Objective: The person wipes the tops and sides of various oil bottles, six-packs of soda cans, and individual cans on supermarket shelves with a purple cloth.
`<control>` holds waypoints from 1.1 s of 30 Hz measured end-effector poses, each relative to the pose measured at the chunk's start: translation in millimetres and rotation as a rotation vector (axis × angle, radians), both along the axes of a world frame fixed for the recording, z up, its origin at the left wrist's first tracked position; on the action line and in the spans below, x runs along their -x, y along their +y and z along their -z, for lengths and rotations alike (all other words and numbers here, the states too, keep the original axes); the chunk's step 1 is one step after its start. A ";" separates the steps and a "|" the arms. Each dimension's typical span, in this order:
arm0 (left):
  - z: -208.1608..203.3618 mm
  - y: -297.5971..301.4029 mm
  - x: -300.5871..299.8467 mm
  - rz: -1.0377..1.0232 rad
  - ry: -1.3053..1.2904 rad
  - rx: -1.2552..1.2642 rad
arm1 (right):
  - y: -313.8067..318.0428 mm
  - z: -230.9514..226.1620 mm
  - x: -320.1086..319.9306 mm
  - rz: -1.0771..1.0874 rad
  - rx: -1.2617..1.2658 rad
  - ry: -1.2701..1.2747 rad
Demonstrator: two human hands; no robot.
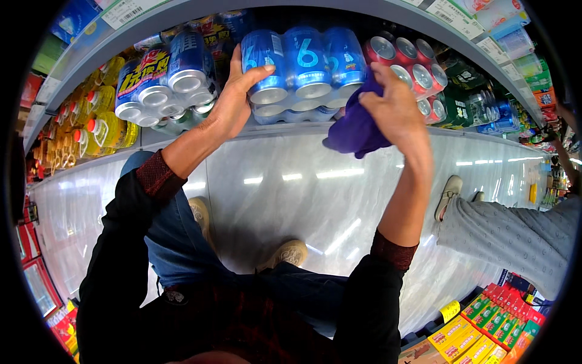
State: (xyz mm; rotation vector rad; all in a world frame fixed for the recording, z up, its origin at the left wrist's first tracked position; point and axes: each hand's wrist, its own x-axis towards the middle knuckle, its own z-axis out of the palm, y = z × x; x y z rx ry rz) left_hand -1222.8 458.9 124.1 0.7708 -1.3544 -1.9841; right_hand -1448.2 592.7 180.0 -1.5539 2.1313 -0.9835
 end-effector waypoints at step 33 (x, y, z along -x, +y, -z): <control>13.1 5.6 7.1 -0.073 0.141 -0.078 | -74.9 25.6 -50.6 -0.099 0.320 0.572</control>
